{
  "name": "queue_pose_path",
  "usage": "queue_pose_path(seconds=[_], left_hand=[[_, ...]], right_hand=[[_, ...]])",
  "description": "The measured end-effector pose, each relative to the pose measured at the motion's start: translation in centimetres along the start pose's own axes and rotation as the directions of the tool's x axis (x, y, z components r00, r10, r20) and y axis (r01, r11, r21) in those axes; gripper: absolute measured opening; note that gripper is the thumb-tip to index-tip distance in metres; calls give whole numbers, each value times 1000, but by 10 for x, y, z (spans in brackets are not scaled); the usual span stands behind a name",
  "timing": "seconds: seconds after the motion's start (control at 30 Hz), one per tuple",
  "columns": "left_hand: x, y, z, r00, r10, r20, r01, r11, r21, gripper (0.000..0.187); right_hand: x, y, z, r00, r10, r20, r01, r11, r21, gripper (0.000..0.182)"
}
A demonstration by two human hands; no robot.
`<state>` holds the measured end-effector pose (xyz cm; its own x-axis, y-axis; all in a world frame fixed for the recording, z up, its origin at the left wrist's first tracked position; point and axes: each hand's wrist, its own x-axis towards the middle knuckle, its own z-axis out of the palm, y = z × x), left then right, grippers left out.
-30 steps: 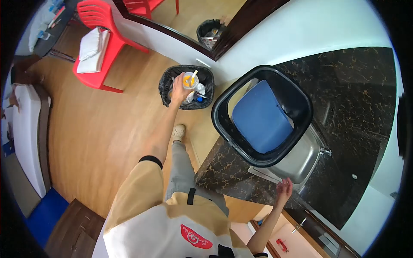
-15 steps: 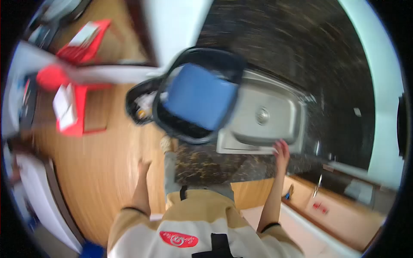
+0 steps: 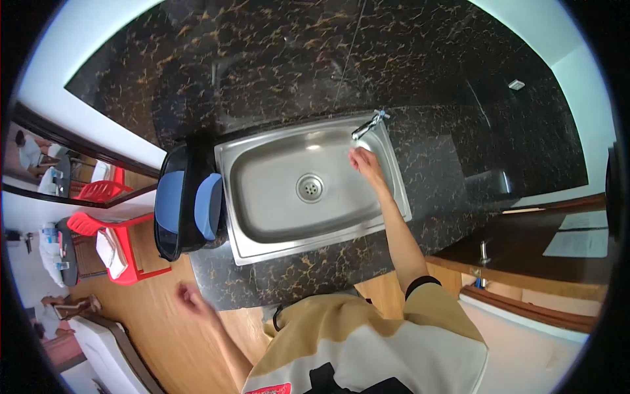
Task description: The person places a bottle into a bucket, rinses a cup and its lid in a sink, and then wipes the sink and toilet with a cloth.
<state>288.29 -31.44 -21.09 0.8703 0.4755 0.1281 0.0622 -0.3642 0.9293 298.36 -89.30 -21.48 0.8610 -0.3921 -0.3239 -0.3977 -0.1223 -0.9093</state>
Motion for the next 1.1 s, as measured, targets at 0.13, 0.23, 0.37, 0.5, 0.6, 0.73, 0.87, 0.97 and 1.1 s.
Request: queue_pose_path(seconds=[0.13,0.23,0.37,0.5,0.6,0.73,0.87,0.97,1.1], left_hand=[[-38,131,174,849,40,526,-33,999,-23,18],[-64,212,304,663,194,723,-137,981,-137,18],[-92,279,494,373,537,757,-495,805,-327,28],[-112,290,640,98,561,822,-838,492,-236,40],[-108,288,699,-143,409,901,-952,192,-238,42],[-99,273,723,-237,409,881,-912,219,-346,24],[-106,278,735,-24,364,931,-917,362,-166,32],[-100,292,724,86,270,959,-898,438,-42,45],[-80,263,679,142,233,962,-555,823,-118,58]], right_hand=[[-3,18,-63,995,57,84,-64,994,92,29],[-8,50,-84,976,109,186,-135,982,131,26],[-25,106,-83,965,184,189,-207,972,113,22],[-13,113,-93,945,261,194,-298,934,196,28],[14,132,-103,965,220,146,-248,943,220,23],[62,172,-102,958,246,145,-280,906,318,15],[128,174,-78,945,231,232,-299,898,322,20],[149,130,-63,956,182,229,-233,947,219,22],[177,129,-57,945,159,286,-194,976,99,21]])
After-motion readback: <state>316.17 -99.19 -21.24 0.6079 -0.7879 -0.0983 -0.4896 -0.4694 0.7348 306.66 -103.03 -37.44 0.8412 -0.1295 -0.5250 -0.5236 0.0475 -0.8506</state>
